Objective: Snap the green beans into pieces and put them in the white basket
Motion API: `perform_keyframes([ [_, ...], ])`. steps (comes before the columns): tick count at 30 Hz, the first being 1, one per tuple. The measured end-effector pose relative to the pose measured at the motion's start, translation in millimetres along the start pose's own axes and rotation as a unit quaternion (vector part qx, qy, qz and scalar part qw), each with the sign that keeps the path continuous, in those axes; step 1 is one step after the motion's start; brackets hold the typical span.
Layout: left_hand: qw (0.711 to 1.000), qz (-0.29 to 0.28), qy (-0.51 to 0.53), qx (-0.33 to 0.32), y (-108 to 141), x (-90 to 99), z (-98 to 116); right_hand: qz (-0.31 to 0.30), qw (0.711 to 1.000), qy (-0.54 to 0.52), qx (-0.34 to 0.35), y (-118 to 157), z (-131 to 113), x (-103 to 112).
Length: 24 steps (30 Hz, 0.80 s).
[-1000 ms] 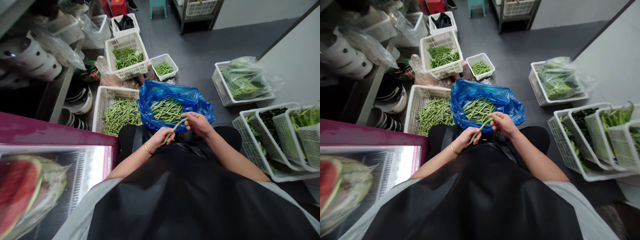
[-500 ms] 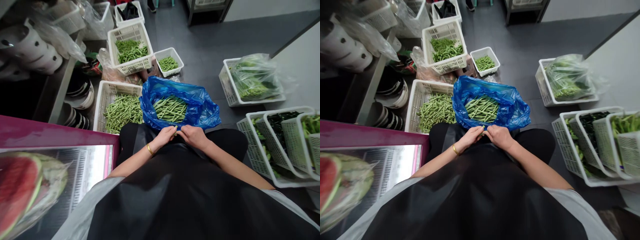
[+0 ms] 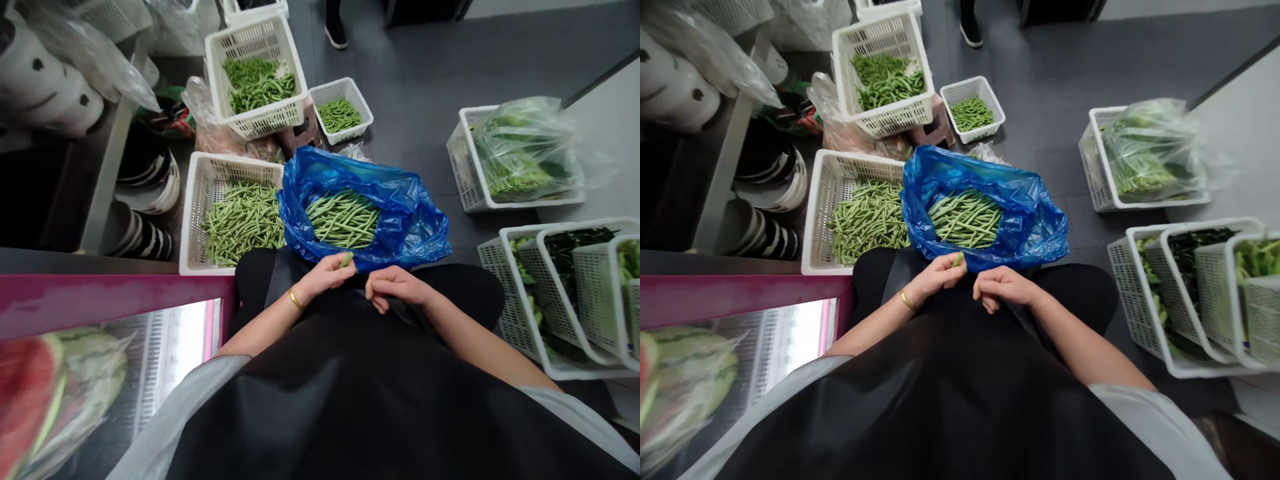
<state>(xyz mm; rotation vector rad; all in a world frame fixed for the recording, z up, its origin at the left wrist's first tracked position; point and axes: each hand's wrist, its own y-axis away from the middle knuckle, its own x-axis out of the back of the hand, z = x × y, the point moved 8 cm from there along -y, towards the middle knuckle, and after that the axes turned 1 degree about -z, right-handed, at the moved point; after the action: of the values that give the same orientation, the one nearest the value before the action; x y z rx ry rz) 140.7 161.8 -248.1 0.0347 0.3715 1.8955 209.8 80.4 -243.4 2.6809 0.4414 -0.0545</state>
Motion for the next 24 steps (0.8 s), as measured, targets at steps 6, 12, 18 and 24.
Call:
perform_keyframes([
  [6,0.898,0.259,-0.349,0.071,-45.0,93.0,0.4,0.014,0.854,0.490,-0.173,-16.1,14.7,45.0],
  [12,0.895,0.226,-0.375,0.085,-87.8,116.5,-13.2,0.052,0.870,0.483,-0.084,-41.7,-23.2,31.5],
  [18,0.972,0.216,0.076,0.051,-58.5,98.8,-1.5,0.224,0.953,0.202,-0.017,-43.7,-35.7,51.6],
  [24,0.958,0.202,0.205,0.012,-33.0,49.9,10.4,0.267,0.948,0.169,0.040,-52.2,-33.1,35.5],
])
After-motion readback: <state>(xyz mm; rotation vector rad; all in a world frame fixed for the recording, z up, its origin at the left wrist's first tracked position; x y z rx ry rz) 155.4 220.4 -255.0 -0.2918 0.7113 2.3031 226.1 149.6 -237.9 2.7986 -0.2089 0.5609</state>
